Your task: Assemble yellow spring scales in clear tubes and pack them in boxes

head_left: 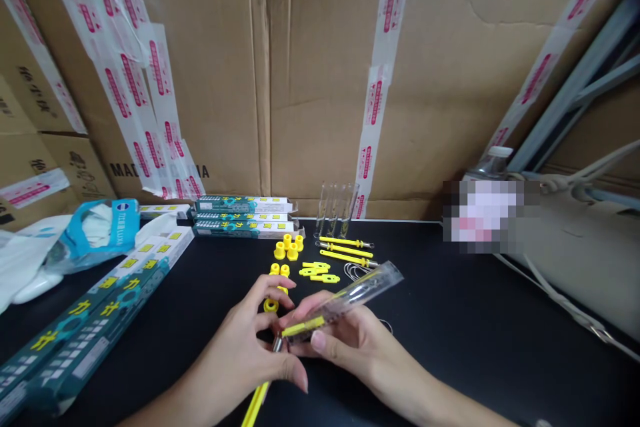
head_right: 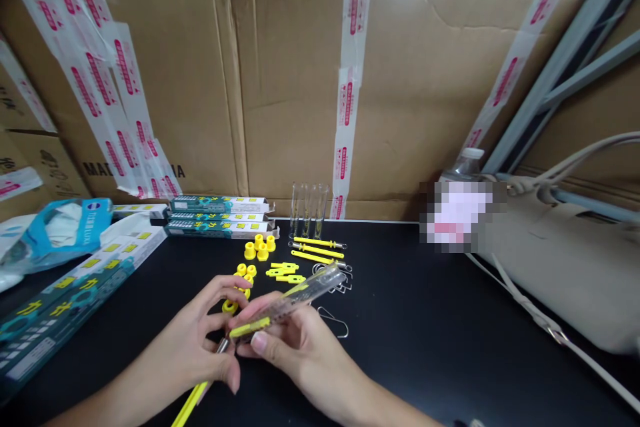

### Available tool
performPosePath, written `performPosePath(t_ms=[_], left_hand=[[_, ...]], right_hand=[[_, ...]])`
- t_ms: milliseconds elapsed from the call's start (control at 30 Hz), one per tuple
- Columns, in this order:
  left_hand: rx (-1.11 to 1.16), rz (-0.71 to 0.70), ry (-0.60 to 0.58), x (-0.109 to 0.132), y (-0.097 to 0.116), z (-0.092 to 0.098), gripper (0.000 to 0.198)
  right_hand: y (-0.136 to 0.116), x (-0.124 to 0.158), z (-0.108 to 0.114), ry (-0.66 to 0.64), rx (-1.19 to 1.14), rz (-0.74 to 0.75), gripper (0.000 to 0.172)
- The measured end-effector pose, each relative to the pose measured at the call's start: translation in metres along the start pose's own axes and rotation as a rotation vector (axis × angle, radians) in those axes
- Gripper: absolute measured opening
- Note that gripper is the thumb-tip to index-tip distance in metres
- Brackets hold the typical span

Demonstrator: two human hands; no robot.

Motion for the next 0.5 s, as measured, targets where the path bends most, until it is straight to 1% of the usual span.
performPosePath(t_ms=[67,233,400,500], left_hand=[[0.007,0.012,-0.009,0.001,0.001,-0.002,0.086],[-0.003,0.073,-0.026,0.003,0.002,-0.005,0.082],[-0.016,0.079,-0.035,0.003,0.001,-0.005,0.08],[-0.058,0.069,-0.068,0.002,0.003,-0.007,0.069]], right_hand=[[0.001,-0.001,0.0,0.006,0.006,0.004,0.028],[0.0,-0.002,0.01,0.06,-0.035,0.019,0.027],[-0.008,0.001,0.017,0.102,-0.068,0.037,0.026],[-0.015,0.004,0.026,0.163,-0.077,0.042,0.026]])
Point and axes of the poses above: each hand's wrist, its own x-axis away from the middle knuckle, its own z-axis out of the back of the hand, y = z × x, the point moved 10 cm from there along -x, towards the middle knuckle, and after that the axes turned 11 degrees about -z, right-handed, at the moved point
